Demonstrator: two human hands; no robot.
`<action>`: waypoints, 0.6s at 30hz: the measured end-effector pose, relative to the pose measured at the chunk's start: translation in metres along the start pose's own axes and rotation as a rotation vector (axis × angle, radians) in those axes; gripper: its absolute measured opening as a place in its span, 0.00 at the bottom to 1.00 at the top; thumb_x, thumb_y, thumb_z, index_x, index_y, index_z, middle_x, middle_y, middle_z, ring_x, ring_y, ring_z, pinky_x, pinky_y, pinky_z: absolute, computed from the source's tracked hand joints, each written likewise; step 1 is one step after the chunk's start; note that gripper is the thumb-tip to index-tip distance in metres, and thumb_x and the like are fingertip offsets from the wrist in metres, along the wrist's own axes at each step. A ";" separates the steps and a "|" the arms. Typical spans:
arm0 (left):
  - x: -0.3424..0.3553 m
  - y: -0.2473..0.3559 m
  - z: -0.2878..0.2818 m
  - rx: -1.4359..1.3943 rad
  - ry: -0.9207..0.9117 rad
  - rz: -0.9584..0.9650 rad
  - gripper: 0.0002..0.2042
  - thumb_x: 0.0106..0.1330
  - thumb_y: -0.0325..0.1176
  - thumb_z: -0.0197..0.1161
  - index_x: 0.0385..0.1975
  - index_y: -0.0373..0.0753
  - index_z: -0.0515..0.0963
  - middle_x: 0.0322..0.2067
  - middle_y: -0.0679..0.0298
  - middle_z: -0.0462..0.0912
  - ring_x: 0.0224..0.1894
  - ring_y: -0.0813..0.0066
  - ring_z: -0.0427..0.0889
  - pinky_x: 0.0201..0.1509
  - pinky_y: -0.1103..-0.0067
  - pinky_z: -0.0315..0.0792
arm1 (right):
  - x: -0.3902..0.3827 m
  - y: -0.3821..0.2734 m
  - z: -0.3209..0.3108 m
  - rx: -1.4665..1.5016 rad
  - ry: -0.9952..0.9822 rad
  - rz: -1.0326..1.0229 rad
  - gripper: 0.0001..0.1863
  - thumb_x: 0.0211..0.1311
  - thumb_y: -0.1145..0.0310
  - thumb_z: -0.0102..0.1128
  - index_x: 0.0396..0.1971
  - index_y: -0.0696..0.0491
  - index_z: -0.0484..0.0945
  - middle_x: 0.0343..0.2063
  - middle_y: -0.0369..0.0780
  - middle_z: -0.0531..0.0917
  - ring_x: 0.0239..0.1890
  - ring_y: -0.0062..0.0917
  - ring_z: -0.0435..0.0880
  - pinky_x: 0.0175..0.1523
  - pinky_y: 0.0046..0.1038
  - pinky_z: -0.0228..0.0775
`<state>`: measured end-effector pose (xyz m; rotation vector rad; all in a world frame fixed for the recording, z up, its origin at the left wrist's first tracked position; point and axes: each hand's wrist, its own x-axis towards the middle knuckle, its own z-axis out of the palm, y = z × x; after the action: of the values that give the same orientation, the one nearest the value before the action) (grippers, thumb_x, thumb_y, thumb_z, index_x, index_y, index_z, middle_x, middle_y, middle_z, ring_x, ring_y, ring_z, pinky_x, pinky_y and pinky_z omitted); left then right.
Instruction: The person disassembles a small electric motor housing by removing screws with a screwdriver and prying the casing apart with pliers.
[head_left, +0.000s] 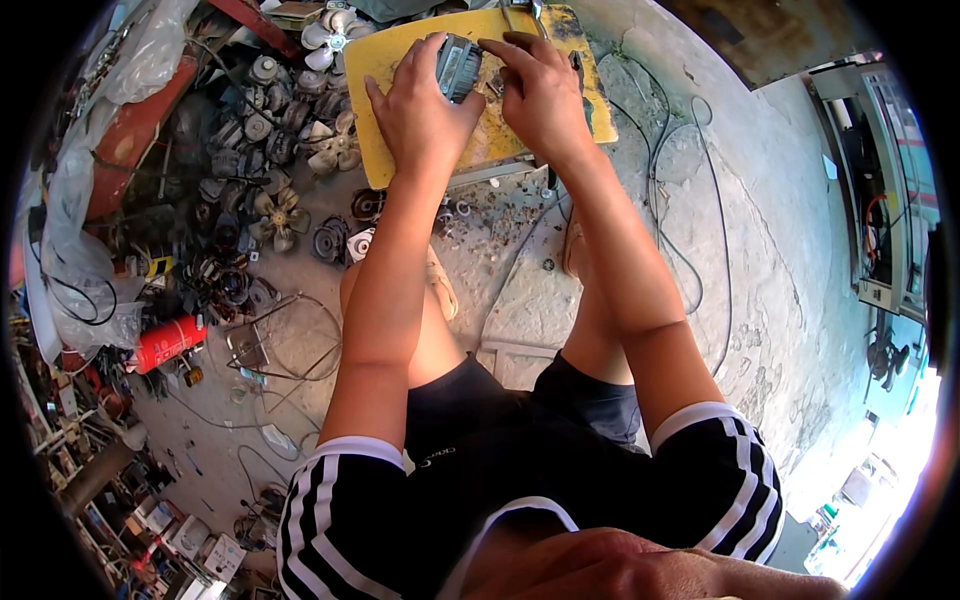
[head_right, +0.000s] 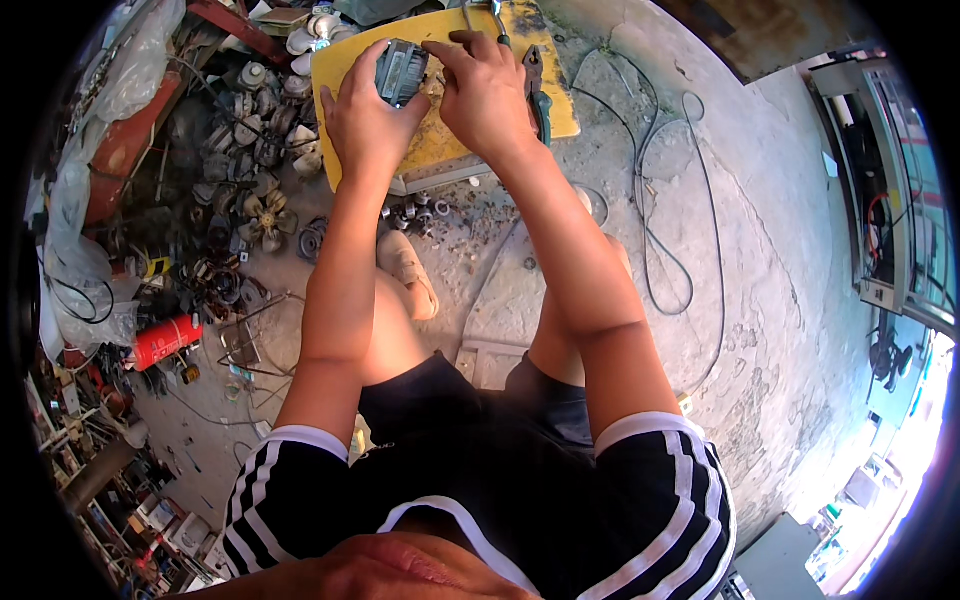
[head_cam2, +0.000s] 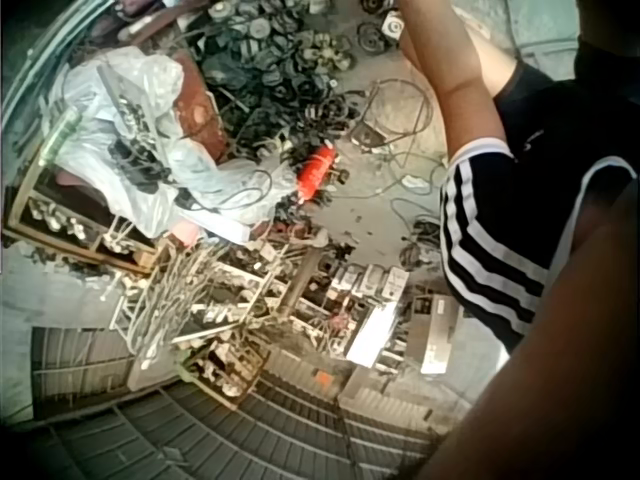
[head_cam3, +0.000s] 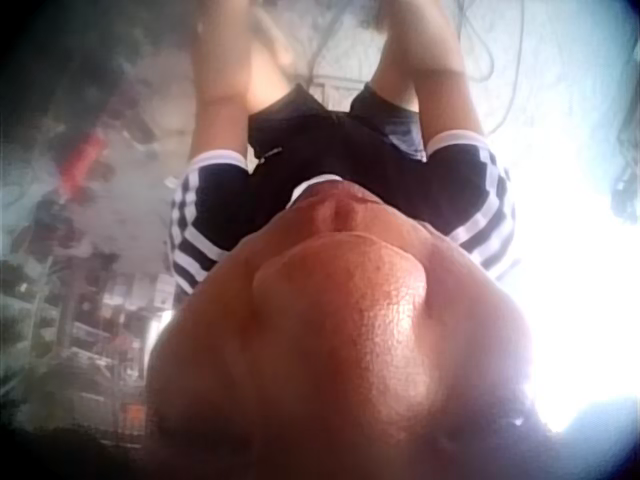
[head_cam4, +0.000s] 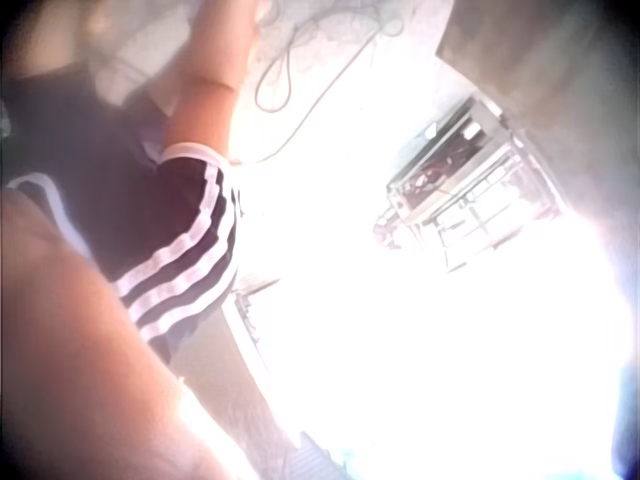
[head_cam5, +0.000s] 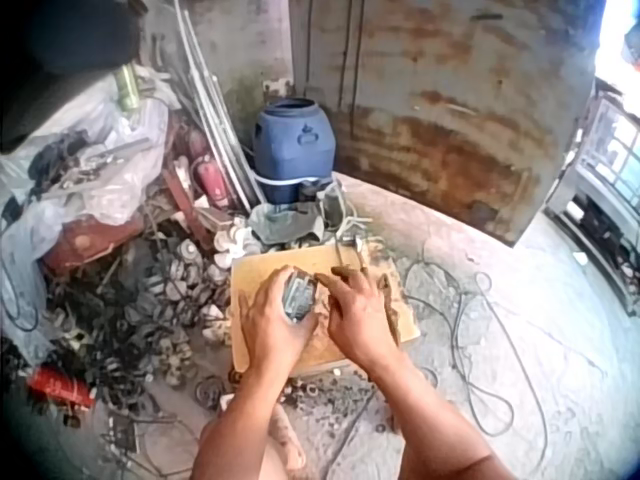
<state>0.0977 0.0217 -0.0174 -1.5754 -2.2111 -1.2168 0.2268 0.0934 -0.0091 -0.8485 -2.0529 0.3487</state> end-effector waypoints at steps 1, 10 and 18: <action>0.000 0.000 0.000 -0.004 0.002 0.006 0.35 0.44 0.37 0.74 0.58 0.48 0.71 0.54 0.65 0.79 0.56 0.62 0.78 0.68 0.44 0.52 | 0.000 0.001 -0.001 0.012 -0.013 -0.014 0.21 0.54 0.79 0.56 0.47 0.43 0.84 0.50 0.40 0.80 0.52 0.40 0.76 0.56 0.42 0.67; 0.001 -0.001 0.002 0.013 0.027 0.032 0.35 0.44 0.38 0.74 0.58 0.48 0.71 0.53 0.63 0.80 0.54 0.62 0.80 0.68 0.45 0.54 | 0.001 0.002 0.000 0.012 -0.030 -0.004 0.24 0.53 0.79 0.56 0.49 0.41 0.82 0.54 0.41 0.78 0.57 0.40 0.74 0.60 0.43 0.63; 0.002 0.001 0.003 0.034 0.015 0.033 0.35 0.44 0.38 0.75 0.57 0.47 0.71 0.53 0.62 0.80 0.54 0.62 0.80 0.67 0.44 0.55 | 0.000 0.005 0.006 -0.022 0.029 -0.013 0.24 0.52 0.79 0.57 0.48 0.40 0.83 0.54 0.40 0.78 0.56 0.40 0.74 0.60 0.43 0.62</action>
<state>0.0984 0.0258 -0.0178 -1.5777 -2.1763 -1.1724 0.2248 0.0974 -0.0156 -0.8488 -2.0377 0.3053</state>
